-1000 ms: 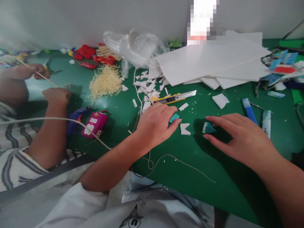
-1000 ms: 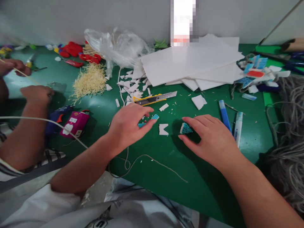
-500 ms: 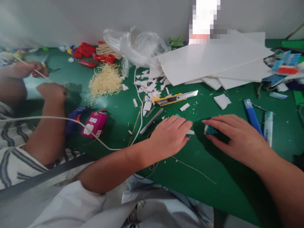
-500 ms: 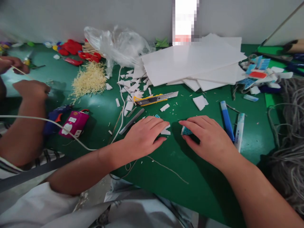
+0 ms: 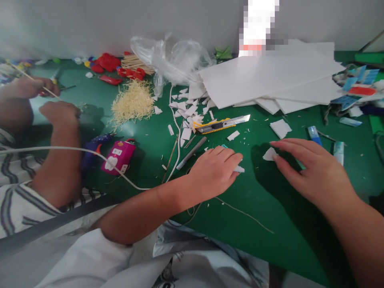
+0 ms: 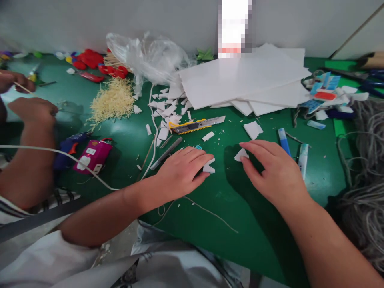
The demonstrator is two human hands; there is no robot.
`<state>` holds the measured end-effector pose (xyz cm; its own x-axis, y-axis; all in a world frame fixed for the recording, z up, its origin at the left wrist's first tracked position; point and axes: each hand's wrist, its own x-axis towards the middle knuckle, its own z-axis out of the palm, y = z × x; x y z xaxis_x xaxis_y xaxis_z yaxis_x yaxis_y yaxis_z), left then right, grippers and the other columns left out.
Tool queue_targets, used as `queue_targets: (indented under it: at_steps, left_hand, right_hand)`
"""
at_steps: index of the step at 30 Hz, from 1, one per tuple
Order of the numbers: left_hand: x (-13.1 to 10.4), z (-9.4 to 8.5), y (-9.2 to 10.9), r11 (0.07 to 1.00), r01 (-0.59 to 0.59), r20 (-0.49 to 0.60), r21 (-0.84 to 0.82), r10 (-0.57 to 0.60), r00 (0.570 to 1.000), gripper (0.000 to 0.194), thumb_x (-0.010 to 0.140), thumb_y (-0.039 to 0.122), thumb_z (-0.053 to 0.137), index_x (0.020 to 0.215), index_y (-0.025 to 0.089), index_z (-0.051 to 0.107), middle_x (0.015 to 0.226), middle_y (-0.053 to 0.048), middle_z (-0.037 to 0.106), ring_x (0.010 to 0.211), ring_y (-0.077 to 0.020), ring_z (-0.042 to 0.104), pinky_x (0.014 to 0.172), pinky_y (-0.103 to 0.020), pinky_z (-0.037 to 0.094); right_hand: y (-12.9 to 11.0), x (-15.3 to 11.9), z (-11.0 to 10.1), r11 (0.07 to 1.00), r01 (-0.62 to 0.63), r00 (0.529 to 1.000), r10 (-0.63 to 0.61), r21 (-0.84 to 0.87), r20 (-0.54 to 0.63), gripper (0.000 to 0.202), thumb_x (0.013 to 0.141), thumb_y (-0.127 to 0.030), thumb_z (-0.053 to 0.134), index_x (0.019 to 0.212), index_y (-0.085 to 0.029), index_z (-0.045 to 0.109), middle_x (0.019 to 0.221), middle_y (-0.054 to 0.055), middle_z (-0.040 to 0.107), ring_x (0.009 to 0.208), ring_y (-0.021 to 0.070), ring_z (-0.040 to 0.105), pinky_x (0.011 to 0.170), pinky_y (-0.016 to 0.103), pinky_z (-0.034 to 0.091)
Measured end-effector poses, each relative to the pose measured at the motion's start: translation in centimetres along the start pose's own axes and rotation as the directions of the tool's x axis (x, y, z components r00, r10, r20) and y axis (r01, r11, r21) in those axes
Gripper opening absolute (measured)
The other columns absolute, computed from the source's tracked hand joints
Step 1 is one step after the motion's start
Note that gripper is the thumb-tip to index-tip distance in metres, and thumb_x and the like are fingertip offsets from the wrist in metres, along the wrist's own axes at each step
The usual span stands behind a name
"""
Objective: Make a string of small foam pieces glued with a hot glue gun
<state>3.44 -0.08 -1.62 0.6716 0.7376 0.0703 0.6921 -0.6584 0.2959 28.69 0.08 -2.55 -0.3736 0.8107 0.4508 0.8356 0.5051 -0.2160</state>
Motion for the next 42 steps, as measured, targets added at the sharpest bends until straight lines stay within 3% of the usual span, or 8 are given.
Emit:
queue_targets:
  at_steps: [5, 15, 22, 26, 31, 36, 42]
  left_hand:
    - [-0.1, -0.2, 0.1, 0.999, 0.024, -0.032, -0.031, -0.025, 0.999, 0.033, 0.096, 0.023, 0.061, 0.128, 0.014, 0.058, 0.115, -0.009, 0.068, 0.102, -0.0244, 0.062, 0.085, -0.037, 0.053]
    - [-0.2, 0.1, 0.0, 0.998, 0.034, -0.025, -0.059, -0.035, 0.999, 0.036, 0.096, 0.021, 0.062, 0.131, 0.014, 0.056, 0.117, -0.009, 0.066, 0.104, -0.0239, 0.064, 0.088, -0.038, 0.055]
    - [-0.2, 0.1, -0.1, 0.998, 0.013, -0.039, -0.055, -0.015, 0.999, 0.036, 0.094, 0.018, 0.063, 0.13, 0.013, 0.057, 0.12, -0.009, 0.066, 0.105, -0.0247, 0.064, 0.089, -0.039, 0.055]
    - [-0.4, -0.5, -0.1, 0.997, 0.028, -0.039, -0.067, -0.031, 0.999, 0.036, 0.094, 0.024, 0.065, 0.129, 0.013, 0.06, 0.112, -0.008, 0.066, 0.1, -0.0244, 0.064, 0.087, -0.038, 0.056]
    - [-0.9, -1.5, 0.1, 0.976, 0.114, -0.084, -0.185, -0.131, 0.988, 0.045, 0.09, 0.031, 0.069, 0.132, 0.017, 0.061, 0.102, -0.006, 0.06, 0.089, -0.0189, 0.064, 0.074, -0.031, 0.057]
    - [-1.1, -1.7, 0.2, 0.949, 0.112, -0.098, -0.296, -0.147, 0.984, 0.033, 0.089, 0.024, 0.065, 0.122, 0.017, 0.067, 0.105, -0.006, 0.059, 0.088, -0.0157, 0.063, 0.078, -0.03, 0.057]
    - [-0.9, -1.6, -0.2, 0.98, 0.105, -0.023, -0.166, -0.111, 0.994, 0.037, 0.092, 0.021, 0.064, 0.129, 0.015, 0.062, 0.114, -0.009, 0.065, 0.102, -0.0217, 0.066, 0.089, -0.037, 0.058]
  right_hand:
    - [0.0, -0.2, 0.2, 1.0, -0.007, 0.998, 0.007, 0.003, 0.068, 0.022, 0.094, -0.033, 0.062, 0.114, -0.028, 0.069, 0.102, 0.007, 0.076, 0.093, 0.0269, 0.073, 0.073, 0.042, 0.061]
    - [-0.3, 0.0, 0.2, 0.983, 0.165, 0.982, -0.172, 0.085, 0.081, 0.022, 0.096, -0.025, 0.057, 0.117, -0.024, 0.066, 0.104, 0.007, 0.076, 0.092, 0.0236, 0.073, 0.075, 0.039, 0.061]
    - [0.1, -0.2, 0.2, 0.983, 0.163, 0.977, -0.173, 0.086, 0.124, 0.028, 0.094, -0.028, 0.06, 0.121, -0.024, 0.065, 0.107, 0.009, 0.075, 0.093, 0.0257, 0.071, 0.077, 0.042, 0.059]
    - [0.2, -0.1, 0.2, 0.978, 0.191, 0.972, -0.201, 0.089, 0.123, 0.026, 0.093, -0.023, 0.059, 0.119, -0.023, 0.065, 0.105, 0.008, 0.075, 0.091, 0.0243, 0.071, 0.077, 0.04, 0.059]
    - [0.1, -0.1, 0.1, 0.976, 0.186, 0.971, -0.2, 0.11, 0.128, 0.027, 0.093, -0.023, 0.059, 0.119, -0.023, 0.065, 0.105, 0.008, 0.076, 0.092, 0.0238, 0.071, 0.076, 0.039, 0.059]
    - [0.1, -0.1, 0.0, 0.975, 0.193, 0.972, -0.206, 0.109, 0.116, 0.025, 0.093, -0.023, 0.059, 0.118, -0.023, 0.065, 0.105, 0.008, 0.076, 0.091, 0.0238, 0.071, 0.076, 0.039, 0.059]
    - [0.1, -0.1, 0.0, 0.974, 0.203, 0.971, -0.214, 0.101, 0.106, 0.022, 0.093, -0.022, 0.06, 0.114, -0.021, 0.066, 0.104, 0.009, 0.075, 0.09, 0.0235, 0.071, 0.076, 0.038, 0.059]
